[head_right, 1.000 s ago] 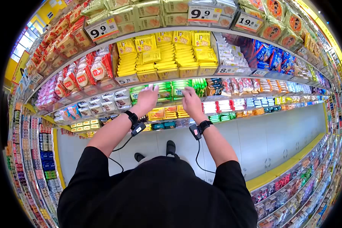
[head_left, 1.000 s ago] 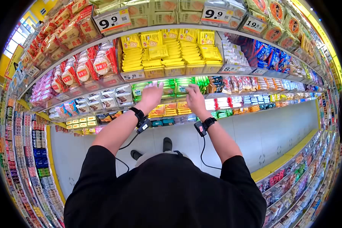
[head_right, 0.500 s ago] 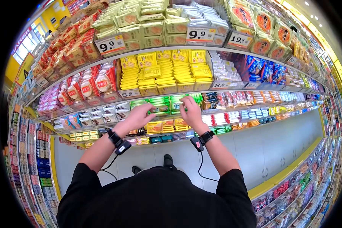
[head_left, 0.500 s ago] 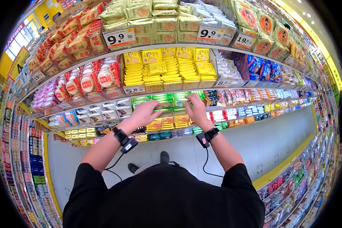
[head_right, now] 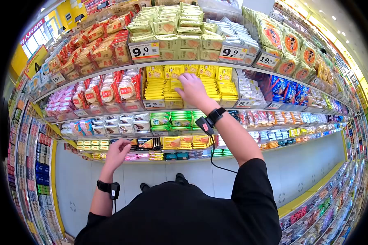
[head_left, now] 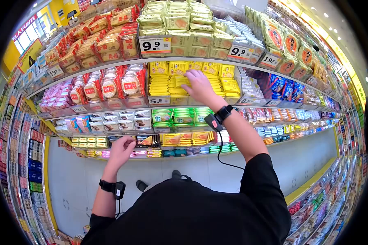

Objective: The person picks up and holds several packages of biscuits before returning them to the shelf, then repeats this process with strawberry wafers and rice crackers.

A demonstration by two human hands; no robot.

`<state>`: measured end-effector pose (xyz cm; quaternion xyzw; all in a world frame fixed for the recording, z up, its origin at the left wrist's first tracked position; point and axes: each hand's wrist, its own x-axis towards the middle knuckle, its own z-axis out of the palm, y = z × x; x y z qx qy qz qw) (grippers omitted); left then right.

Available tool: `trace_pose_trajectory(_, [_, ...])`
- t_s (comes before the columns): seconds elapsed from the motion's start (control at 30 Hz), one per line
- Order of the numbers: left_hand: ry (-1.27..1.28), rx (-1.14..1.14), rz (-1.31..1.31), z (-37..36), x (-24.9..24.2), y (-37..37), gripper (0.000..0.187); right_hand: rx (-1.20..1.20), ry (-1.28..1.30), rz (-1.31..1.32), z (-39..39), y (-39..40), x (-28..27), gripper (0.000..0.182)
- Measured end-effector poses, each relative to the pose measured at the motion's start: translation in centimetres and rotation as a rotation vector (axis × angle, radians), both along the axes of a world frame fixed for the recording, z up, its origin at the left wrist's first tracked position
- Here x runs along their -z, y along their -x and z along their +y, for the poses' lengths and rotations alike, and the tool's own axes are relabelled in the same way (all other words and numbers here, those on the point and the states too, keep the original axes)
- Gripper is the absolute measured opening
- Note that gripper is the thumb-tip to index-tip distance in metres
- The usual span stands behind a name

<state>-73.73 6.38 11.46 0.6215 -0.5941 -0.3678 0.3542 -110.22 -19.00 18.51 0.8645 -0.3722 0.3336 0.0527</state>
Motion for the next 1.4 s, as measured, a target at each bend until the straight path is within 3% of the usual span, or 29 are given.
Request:
trace_pose_trajectory(0.13, [0.022, -0.127, 0.069, 2.6, 2.0, -3.5, 0.016, -0.005, -0.128, 0.074, -2.2, -0.6, 1.0, 0.052])
trace_pose_trajectory(0.23, [0.021, -0.183, 0.04, 4.6, 1.8, -4.2, 0.016, 0.003, -0.133, 0.108, -3.1, -0.4, 1.5, 0.051])
trace_pose_trajectory(0.53, [-0.045, -0.231, 0.058, 6.6, 4.2, -7.2, 0.018, 0.042, -0.171, 0.158, -3.9, -0.1, 0.7, 0.034])
trace_pose_trajectory(0.63, [-0.047, -0.225, 0.043, 6.6, 3.9, -7.8, 0.018, 0.091, -0.194, -0.08, -3.3, 0.6, 0.0, 0.026])
trace_pose_trajectory(0.73, [-0.034, -0.227, 0.054, 6.6, 3.7, -7.9, 0.017, -0.001, -0.364, -0.301, -4.2, 2.9, 0.6, 0.032])
trace_pose_trajectory(0.83, [-0.046, -0.2, 0.028, 6.5, 3.6, -7.9, 0.013, -0.046, -0.764, -0.672, -4.0, 4.4, 0.8, 0.029])
trace_pose_trajectory(0.97, [-0.08, -0.164, -0.039, 6.5, 3.8, -8.1, 0.014, 0.125, -0.528, -0.392, -6.6, 7.8, 2.0, 0.03])
trace_pose_trajectory(1.0, [-0.083, -0.159, -0.042, 6.6, 3.7, -8.0, 0.014, 0.169, -0.298, -0.238, -5.9, 7.9, 0.6, 0.034])
trace_pose_trajectory(1.23, [-0.07, -0.187, 0.003, 7.4, 3.8, -8.1, 0.018, 0.356, -0.256, 0.138, -9.1, 7.0, -1.3, 0.049])
trace_pose_trajectory(1.4, [-0.057, -0.222, -0.019, 8.9, 3.2, -7.5, 0.018, 0.262, -0.333, 0.173, -11.1, 4.8, -1.4, 0.053])
